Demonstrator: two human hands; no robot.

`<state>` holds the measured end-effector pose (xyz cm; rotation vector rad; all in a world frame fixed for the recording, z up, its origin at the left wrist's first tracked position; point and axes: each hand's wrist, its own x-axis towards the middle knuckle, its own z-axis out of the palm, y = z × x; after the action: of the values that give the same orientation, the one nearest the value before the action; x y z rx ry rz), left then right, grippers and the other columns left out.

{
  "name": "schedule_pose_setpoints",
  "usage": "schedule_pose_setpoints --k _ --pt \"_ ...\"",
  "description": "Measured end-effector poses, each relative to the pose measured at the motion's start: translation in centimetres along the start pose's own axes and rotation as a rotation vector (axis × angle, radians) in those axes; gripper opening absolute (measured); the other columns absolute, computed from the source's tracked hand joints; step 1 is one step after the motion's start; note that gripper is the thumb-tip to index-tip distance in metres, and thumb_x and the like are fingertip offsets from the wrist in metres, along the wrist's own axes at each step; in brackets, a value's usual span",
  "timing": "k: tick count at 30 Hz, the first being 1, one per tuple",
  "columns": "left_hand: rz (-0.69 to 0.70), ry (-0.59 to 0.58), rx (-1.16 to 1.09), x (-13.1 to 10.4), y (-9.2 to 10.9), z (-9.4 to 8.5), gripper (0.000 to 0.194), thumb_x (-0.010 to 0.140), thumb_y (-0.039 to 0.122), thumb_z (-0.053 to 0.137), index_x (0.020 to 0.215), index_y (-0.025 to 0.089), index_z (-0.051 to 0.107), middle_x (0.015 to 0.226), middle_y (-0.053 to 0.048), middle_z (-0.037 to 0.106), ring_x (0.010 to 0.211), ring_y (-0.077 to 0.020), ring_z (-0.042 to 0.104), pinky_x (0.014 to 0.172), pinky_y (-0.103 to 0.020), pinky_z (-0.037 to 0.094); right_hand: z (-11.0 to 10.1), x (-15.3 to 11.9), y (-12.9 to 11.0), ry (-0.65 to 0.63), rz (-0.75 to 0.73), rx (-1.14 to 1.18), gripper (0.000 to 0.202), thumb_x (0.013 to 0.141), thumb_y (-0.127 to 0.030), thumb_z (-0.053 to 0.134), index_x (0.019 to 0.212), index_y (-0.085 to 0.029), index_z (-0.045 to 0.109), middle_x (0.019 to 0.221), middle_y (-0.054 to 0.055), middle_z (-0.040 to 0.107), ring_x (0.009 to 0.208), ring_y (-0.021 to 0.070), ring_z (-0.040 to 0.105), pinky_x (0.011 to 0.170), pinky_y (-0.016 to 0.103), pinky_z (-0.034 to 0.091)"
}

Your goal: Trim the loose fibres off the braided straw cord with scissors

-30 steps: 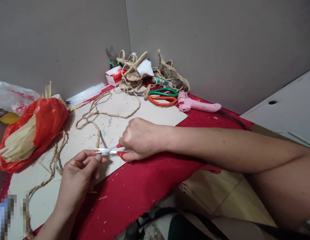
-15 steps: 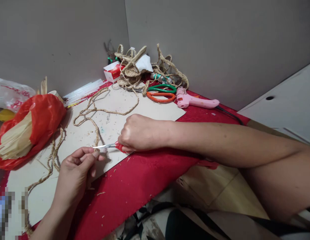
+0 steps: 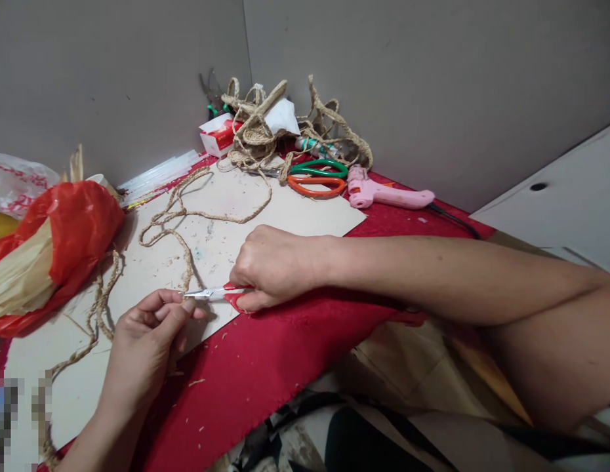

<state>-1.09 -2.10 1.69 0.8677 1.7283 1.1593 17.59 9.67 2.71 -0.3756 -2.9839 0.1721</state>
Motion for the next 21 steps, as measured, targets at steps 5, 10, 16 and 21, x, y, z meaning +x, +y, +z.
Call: schedule_pose_setpoints --k 5,10,16,21 --pt "-0.012 0.024 -0.022 0.2 -0.1 -0.2 0.026 0.065 0.034 0.077 0.078 0.018 0.061 0.067 -0.001 0.069 0.035 -0.0045 0.037 0.03 -0.016 0.027 -0.1 0.0 0.3 0.033 -0.011 0.008 0.026 0.083 -0.033 0.051 0.073 -0.018 0.071 0.064 0.003 0.067 0.049 0.0084 0.037 0.052 0.027 0.015" --pt "-0.012 0.09 -0.024 0.2 0.3 -0.1 0.04 0.062 0.037 0.08 0.093 0.019 0.063 0.064 0.001 0.067 0.033 -0.0049 0.034 0.029 -0.016 0.024 -0.6 -0.1 1.0 0.11 0.087 0.003 0.031 0.082 -0.037 0.05 0.072 -0.018 0.072 0.062 0.003 0.066 0.048 0.0086 0.034 0.051 0.027 0.016" --pt "-0.012 0.116 -0.045 0.3 0.3 0.0 0.048 0.059 0.036 0.081 0.1 0.019 0.062 0.063 0.0 0.068 0.034 -0.0053 0.035 0.03 -0.017 0.025 -0.7 -0.1 1.3 0.131 0.114 0.005 0.033 0.076 -0.044 0.053 0.071 -0.017 0.071 0.058 0.004 0.065 0.048 0.0097 0.039 0.051 0.026 0.017" --pt "-0.012 0.106 -0.025 0.3 0.1 0.0 0.05 0.058 0.036 0.081 0.101 0.02 0.063 0.062 0.0 0.068 0.034 -0.0062 0.035 0.029 -0.017 0.026 -0.2 -0.1 1.0 0.118 0.09 -0.04 0.036 0.076 -0.047 0.052 0.073 -0.016 0.071 0.062 0.006 0.067 0.052 0.0129 0.048 0.051 0.028 0.017"
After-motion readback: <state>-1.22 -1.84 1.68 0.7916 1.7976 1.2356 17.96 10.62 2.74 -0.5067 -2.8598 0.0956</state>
